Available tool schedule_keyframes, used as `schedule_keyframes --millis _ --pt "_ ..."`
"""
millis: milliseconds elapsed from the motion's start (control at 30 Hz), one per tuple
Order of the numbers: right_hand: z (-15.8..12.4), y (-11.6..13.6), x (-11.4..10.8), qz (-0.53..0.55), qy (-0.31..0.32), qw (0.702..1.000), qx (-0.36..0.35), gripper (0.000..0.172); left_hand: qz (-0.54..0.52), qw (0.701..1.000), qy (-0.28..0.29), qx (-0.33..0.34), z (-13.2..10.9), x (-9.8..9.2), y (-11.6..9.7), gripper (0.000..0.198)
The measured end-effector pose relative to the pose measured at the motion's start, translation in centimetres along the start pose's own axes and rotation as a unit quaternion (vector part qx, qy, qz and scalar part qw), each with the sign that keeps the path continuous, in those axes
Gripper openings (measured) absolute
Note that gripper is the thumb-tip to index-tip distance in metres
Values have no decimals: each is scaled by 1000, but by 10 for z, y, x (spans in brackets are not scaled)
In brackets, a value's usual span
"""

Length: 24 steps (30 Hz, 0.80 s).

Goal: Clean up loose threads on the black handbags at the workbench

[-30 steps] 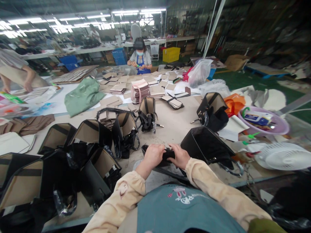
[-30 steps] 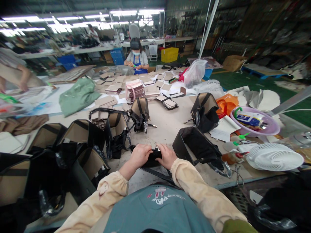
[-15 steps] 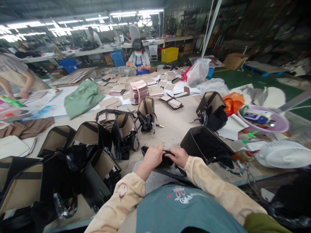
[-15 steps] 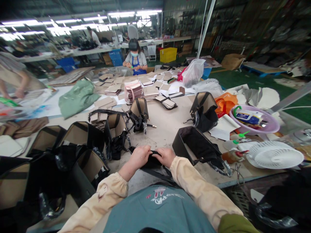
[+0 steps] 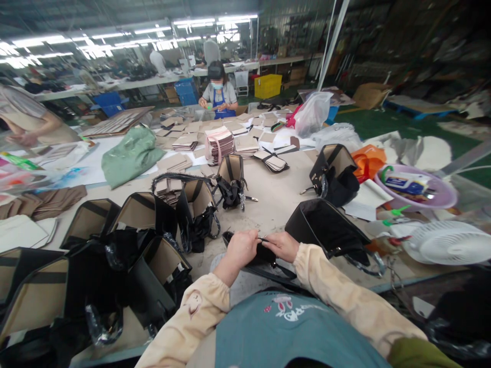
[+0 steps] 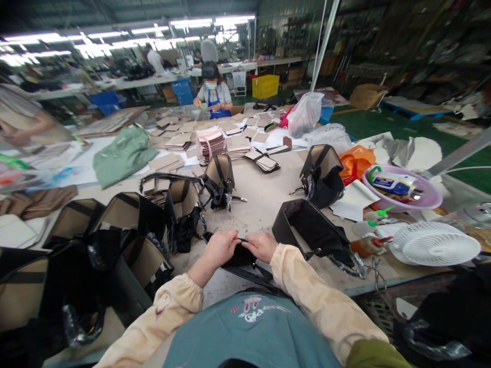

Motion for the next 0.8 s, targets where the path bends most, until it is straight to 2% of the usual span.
schedule_keyframes --millis 400,700,800 --pt "3 0 1 15 38 999 -8 40 -34 999 -9 -12 -2 0 4 20" --pt "2 1 2 35 58 998 -5 42 -90 995 -43 11 -3 1 10 14" --pt "0 0 4 34 52 998 -5 39 -75 995 -21 54 -2 3 5 17"
Point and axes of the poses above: each hand's wrist, its own z-axis towards the middle knuckle, its own x-axis out of the palm, y = z × x, the point moved 6 cm from there along z, towards the middle knuckle, and after that the axes turned 10 degrees about -z, right-handed, at the moved point
